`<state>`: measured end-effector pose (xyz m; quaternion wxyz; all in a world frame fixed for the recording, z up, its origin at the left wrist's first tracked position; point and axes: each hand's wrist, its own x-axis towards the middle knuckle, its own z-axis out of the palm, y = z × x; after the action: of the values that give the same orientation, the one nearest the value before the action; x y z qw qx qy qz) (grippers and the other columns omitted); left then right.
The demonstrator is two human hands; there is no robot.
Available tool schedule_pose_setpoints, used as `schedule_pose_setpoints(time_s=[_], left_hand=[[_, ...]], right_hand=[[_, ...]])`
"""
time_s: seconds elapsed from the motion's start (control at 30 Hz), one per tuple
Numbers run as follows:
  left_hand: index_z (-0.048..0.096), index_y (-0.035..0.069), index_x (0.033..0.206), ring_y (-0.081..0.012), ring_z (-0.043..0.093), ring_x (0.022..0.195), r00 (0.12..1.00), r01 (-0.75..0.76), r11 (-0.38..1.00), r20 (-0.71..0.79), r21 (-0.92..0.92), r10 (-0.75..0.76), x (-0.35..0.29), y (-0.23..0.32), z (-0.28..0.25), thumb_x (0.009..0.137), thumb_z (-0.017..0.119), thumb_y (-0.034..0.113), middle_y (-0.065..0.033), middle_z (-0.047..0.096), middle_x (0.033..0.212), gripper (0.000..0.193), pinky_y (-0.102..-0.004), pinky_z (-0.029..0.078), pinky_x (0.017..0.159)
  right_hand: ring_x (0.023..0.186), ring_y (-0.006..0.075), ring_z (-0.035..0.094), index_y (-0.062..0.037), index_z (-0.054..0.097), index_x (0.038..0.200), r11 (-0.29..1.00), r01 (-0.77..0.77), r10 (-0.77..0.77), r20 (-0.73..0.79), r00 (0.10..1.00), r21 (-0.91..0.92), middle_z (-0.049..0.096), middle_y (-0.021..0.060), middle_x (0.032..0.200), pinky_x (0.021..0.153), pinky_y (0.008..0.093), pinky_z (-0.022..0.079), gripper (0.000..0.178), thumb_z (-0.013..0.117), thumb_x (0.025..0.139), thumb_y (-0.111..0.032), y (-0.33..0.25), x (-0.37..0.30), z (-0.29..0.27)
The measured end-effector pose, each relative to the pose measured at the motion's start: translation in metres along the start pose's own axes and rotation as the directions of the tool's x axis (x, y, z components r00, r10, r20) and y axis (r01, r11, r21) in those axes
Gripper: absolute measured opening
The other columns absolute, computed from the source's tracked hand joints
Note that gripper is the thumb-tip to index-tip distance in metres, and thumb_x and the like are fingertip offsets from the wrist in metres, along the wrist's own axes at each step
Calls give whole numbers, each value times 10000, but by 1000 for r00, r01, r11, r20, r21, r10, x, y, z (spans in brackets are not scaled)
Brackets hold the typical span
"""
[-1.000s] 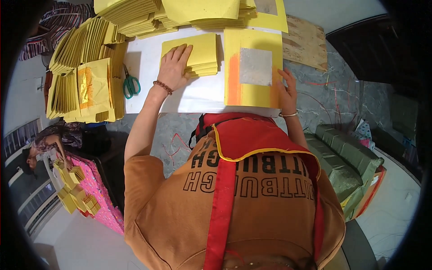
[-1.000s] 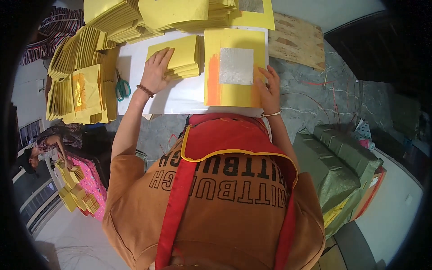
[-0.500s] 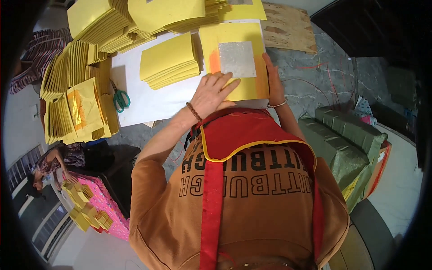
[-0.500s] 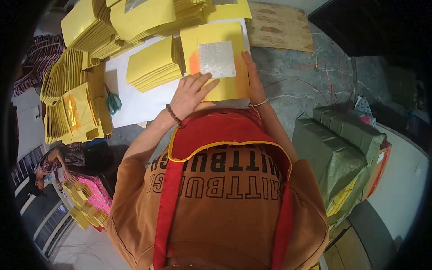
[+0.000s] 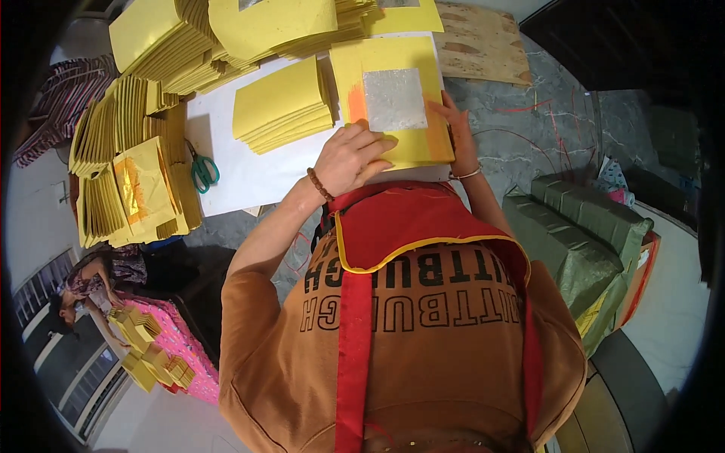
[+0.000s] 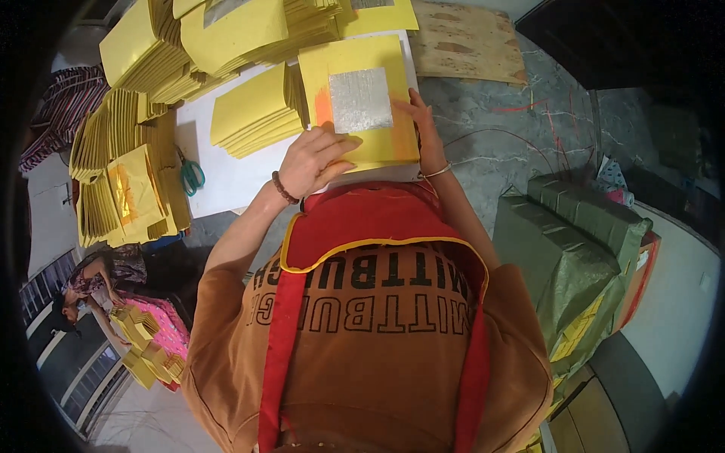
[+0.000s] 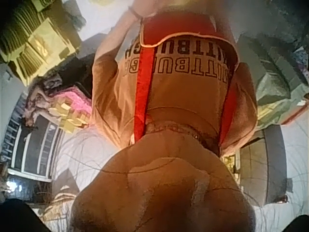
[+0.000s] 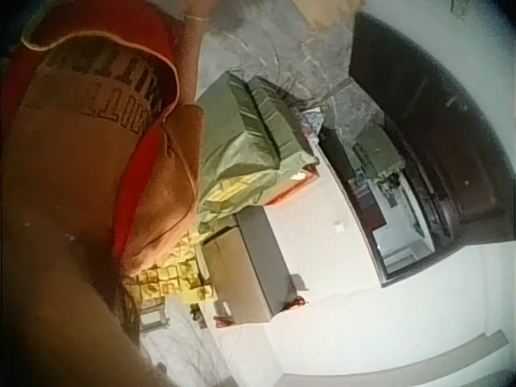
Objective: Folding sheets of yellow paper with silver foil centers into stacks.
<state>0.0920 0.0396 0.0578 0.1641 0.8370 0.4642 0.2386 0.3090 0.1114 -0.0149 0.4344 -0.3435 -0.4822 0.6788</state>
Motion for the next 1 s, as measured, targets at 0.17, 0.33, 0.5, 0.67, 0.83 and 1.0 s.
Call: schedule_pose_setpoints(time_s=[0.17, 0.33, 0.5, 0.67, 0.83, 1.0], left_hand=[[623, 24, 844, -255, 553, 742, 994, 104, 965, -7, -242, -109, 3, -8, 4, 811, 594, 174, -104, 592, 775, 156, -331, 459, 649], [617, 6, 827, -276, 569, 695, 981, 189, 933, 26, -306, -190, 5, -10, 3, 844, 559, 156, -128, 588, 729, 162, -342, 464, 628], [617, -2, 837, -280, 580, 650, 961, 272, 887, 65, -374, -267, 5, -14, 5, 853, 549, 164, -137, 607, 733, 180, -336, 462, 598], [620, -5, 834, -193, 555, 579, 891, 452, 763, 191, -462, -412, 7, -15, 4, 843, 561, 164, -114, 608, 710, 179, -299, 433, 541], [617, -20, 854, -52, 454, 567, 882, 466, 710, 216, -529, -418, 7, -19, 4, 850, 559, 134, -17, 541, 635, 165, -229, 386, 511], [629, -23, 844, -74, 500, 597, 855, 511, 625, 275, -590, -440, 10, -25, 4, 835, 562, 137, -30, 575, 666, 173, -238, 413, 547]], right_hand=[[1263, 224, 310, -3, 566, 1103, 963, 76, -49, 110, 993, -258, 242, 111, 1419, 1039, 319, 233, 592, 185, 960, -433, 2, 0, -9], [1209, 226, 363, -5, 599, 1048, 938, 32, -26, 21, 999, -345, 315, 119, 1365, 1017, 310, 255, 574, 225, 955, -430, 14, 3, -13], [1193, 220, 376, -10, 612, 1026, 929, 10, -19, -21, 1000, -371, 342, 122, 1343, 1006, 313, 272, 556, 250, 952, -426, 8, 2, -10], [1179, 183, 384, 13, 556, 1102, 961, -56, 53, -17, 998, -272, 345, 98, 1346, 983, 290, 303, 547, 249, 958, -416, 20, 5, -19], [1181, 174, 381, 17, 522, 1140, 981, -81, 85, 20, 996, -176, 327, 89, 1358, 978, 280, 308, 538, 248, 960, -409, 17, 4, -18], [1233, 183, 335, -4, 515, 1159, 984, -7, 27, 109, 994, -179, 301, 98, 1374, 1007, 299, 275, 516, 300, 944, -420, 8, 0, -27]])
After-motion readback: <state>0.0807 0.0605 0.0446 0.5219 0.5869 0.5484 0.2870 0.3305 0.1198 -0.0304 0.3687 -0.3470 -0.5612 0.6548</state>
